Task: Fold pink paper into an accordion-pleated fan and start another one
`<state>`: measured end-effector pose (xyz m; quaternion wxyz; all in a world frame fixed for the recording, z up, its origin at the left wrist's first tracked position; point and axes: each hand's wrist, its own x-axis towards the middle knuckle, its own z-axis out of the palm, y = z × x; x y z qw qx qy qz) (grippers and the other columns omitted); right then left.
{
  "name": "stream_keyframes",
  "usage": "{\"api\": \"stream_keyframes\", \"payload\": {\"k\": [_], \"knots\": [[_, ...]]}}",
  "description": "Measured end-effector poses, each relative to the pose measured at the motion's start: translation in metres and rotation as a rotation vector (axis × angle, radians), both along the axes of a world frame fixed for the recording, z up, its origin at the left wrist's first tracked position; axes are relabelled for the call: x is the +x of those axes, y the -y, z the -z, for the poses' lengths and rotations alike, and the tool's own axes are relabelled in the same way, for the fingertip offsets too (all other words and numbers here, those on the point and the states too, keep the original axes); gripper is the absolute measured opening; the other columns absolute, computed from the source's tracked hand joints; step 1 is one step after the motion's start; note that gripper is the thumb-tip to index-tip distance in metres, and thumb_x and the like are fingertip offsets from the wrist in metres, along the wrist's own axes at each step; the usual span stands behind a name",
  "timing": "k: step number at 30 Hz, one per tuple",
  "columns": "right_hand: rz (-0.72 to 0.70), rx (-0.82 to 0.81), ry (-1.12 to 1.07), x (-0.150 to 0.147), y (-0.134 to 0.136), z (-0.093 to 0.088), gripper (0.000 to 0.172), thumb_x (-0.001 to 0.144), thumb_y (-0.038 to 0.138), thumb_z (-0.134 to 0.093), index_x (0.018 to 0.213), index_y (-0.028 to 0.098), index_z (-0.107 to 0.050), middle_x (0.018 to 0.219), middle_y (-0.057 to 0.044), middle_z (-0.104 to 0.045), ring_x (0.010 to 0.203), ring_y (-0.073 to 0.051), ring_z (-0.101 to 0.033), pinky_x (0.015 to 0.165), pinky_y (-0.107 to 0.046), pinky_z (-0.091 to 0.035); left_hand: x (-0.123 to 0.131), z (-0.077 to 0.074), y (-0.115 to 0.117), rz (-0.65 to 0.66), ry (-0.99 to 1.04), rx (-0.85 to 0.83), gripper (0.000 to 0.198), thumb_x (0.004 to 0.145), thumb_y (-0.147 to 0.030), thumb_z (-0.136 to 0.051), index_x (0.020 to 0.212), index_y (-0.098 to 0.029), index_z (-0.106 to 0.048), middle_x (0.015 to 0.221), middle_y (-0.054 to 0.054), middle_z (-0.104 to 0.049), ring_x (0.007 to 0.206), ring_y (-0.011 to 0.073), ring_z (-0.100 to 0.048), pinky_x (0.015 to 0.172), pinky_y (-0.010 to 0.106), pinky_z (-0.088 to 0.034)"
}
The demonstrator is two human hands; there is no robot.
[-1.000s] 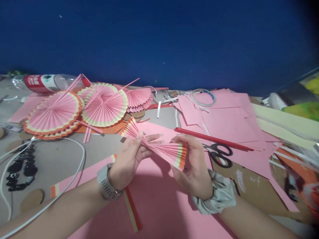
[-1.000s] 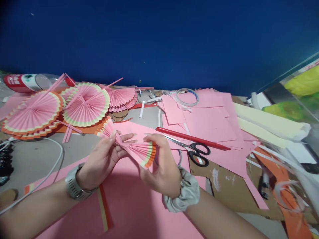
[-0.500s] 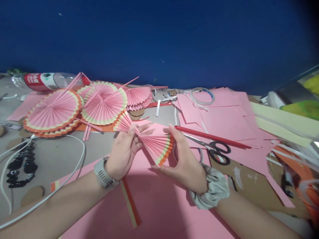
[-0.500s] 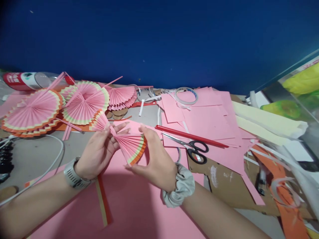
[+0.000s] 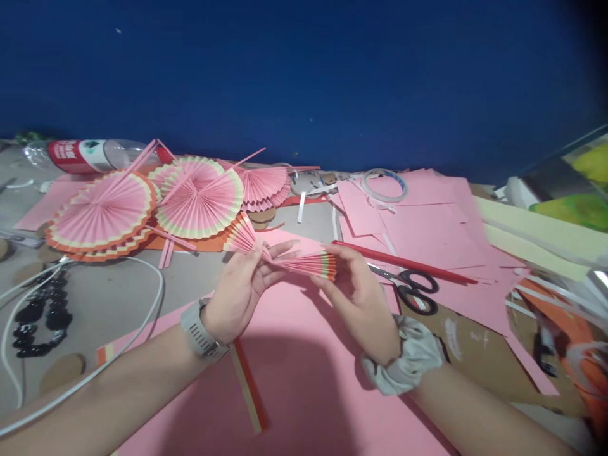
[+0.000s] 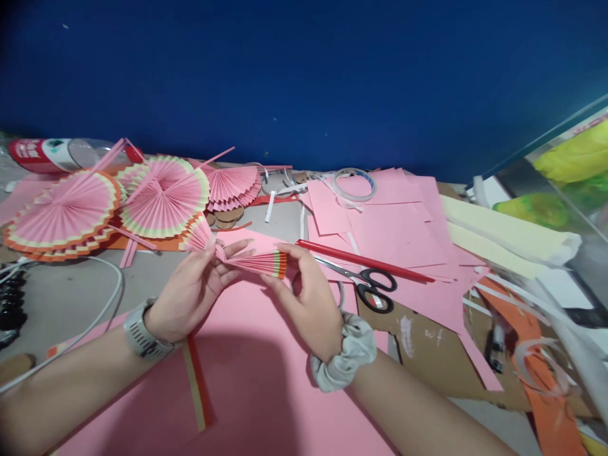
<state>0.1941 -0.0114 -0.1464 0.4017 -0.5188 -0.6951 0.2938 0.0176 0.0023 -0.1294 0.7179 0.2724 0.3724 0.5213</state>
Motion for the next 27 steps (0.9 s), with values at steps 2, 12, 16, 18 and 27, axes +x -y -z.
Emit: {"api": "stream_keyframes", "payload": {"k": [2, 12, 16, 18, 27], "knots": [[-0.004, -0.064, -0.096, 0.001, -0.002, 0.001, 0.034, 0.084, 0.029, -0.057, 0.115, 0.023, -0.045, 0.107, -0.006, -0.055, 0.094, -0.018, -0.057, 0.083, -0.036, -0.05, 0.0, -0.001, 0.001, 0.023, -0.031, -0.004, 0.023, 0.089, -0.03, -0.05, 0.074, -0.014, -0.056, 0.118, 0.01, -0.062, 0.103, 0.0196, -0.061, 0.084, 0.028, -0.052], [0.072, 0.117, -0.092, 0.002, 0.007, -0.001, 0.047, 0.077, 0.02, -0.064, 0.119, 0.024, -0.045, 0.114, -0.008, -0.054, 0.097, -0.021, -0.057, 0.082, -0.038, -0.051, 0.0, 0.004, 0.002, 0.062, -0.315, -0.005, 0.033, 0.08, -0.046, -0.058, 0.084, -0.014, -0.064, 0.085, 0.006, -0.07, 0.066, 0.015, -0.068, 0.059, 0.023, -0.056], [0.082, 0.088, -0.184, 0.003, 0.004, -0.002, 0.06, 0.076, 0.02, -0.067, 0.129, 0.024, -0.039, 0.103, -0.006, -0.058, 0.088, -0.018, -0.06, 0.08, -0.035, -0.054, 0.0, 0.002, 0.004, 0.201, -0.395, -0.023, 0.038, 0.079, -0.049, -0.059, 0.079, -0.011, -0.061, 0.061, 0.007, -0.069, 0.056, 0.017, -0.067, 0.056, 0.024, -0.055], [0.084, 0.076, -0.198, 0.004, 0.003, -0.002, 0.06, 0.076, 0.022, -0.067, 0.129, 0.025, -0.04, 0.102, -0.006, -0.059, 0.088, -0.018, -0.06, 0.081, -0.036, -0.054, 0.001, 0.0, 0.005, 0.245, -0.417, -0.008, 0.038, 0.079, -0.048, -0.059, 0.076, -0.01, -0.06, 0.057, 0.009, -0.069, 0.054, 0.0173, -0.067, 0.055, 0.024, -0.054], [0.018, 0.033, -0.199, 0.007, -0.003, -0.002, 0.044, 0.077, 0.028, -0.066, 0.118, 0.024, -0.051, 0.115, -0.007, -0.06, 0.104, -0.021, -0.059, 0.079, -0.033, -0.055, 0.002, -0.002, 0.008, 0.405, -0.466, 0.129, 0.045, 0.087, -0.046, -0.047, 0.07, -0.009, -0.065, 0.062, 0.01, -0.068, 0.052, 0.0141, -0.063, 0.057, 0.023, -0.052]]}}
